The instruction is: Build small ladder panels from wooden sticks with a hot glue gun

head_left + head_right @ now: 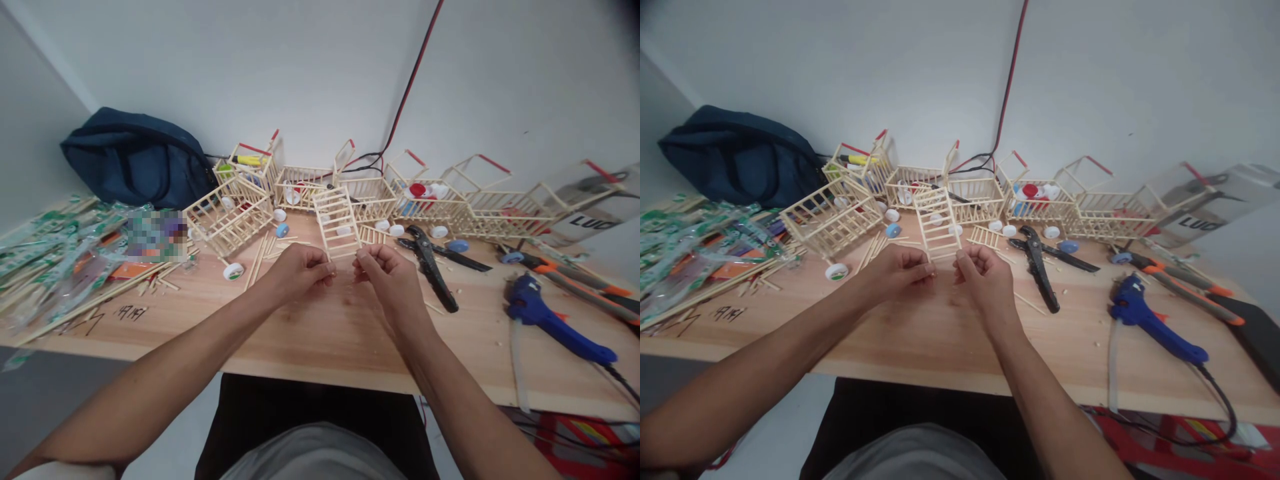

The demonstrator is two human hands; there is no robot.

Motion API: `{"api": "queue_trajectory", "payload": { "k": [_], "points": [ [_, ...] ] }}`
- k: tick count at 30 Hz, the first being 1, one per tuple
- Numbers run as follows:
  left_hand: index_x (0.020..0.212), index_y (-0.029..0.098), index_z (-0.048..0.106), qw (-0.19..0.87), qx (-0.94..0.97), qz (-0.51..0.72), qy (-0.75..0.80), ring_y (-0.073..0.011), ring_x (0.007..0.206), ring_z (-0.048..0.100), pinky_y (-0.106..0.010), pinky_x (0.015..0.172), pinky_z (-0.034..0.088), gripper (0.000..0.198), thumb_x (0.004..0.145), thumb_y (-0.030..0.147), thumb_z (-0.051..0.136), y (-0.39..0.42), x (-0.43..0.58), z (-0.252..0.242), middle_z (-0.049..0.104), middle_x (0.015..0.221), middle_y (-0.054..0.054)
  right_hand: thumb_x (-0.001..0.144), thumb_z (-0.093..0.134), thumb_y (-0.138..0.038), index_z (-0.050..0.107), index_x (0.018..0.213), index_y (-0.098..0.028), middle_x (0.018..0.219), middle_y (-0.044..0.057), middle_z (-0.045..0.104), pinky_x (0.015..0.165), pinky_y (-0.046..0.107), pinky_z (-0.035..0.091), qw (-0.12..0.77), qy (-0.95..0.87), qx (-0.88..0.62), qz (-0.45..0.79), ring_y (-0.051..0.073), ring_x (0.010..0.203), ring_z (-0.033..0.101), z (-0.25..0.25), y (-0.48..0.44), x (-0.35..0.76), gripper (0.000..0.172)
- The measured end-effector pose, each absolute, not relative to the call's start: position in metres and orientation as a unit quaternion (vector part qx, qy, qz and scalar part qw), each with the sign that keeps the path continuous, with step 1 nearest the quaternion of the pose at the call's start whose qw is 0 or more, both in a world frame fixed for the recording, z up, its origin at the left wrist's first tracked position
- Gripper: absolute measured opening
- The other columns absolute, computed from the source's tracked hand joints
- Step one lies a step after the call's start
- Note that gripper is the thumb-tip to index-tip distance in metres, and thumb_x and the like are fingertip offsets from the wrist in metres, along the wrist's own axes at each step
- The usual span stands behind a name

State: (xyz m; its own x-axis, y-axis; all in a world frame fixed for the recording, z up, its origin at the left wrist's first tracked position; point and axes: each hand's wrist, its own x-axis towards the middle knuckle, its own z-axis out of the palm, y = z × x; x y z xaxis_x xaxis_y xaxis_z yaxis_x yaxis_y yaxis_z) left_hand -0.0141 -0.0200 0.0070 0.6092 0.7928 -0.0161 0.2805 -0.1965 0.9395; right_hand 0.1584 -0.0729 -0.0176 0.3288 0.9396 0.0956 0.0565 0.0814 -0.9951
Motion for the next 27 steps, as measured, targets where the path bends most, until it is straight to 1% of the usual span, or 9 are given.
{"api": "queue_trajectory", "payload": {
  "k": [16,27],
  "points": [
    [0.058,0.014,0.061,0.482,0.751,0.243,0.379,-0.0087,0.051,0.052,-0.02,0.055,0.038,0.024,0.082,0.017,0.059,-0.0212,-0.0134,0.0084,0.061,0.053,0.002,0.077,0.069,-0.04,0.061,0.077,-0.018,0.065,-0.002,0.062,0.052,0.024,0.05,0.583,-0.451,-0.564,0.373,0.01,0.053,0.056,-0.0175,-0.0744,0.1571,0.024],
    [0.059,0.014,0.061,0.469,0.762,0.241,0.375,-0.0092,0.052,0.051,-0.021,0.054,0.037,0.025,0.082,0.021,0.059,-0.0196,-0.0152,0.0064,0.06,0.054,0.001,0.077,0.069,-0.039,0.061,0.077,-0.018,0.067,-0.002,0.063,0.053,0.024,0.05,0.588,-0.446,-0.561,0.376,0.009,0.053,0.057,-0.0185,-0.0744,0.157,0.023]
  ]
}}
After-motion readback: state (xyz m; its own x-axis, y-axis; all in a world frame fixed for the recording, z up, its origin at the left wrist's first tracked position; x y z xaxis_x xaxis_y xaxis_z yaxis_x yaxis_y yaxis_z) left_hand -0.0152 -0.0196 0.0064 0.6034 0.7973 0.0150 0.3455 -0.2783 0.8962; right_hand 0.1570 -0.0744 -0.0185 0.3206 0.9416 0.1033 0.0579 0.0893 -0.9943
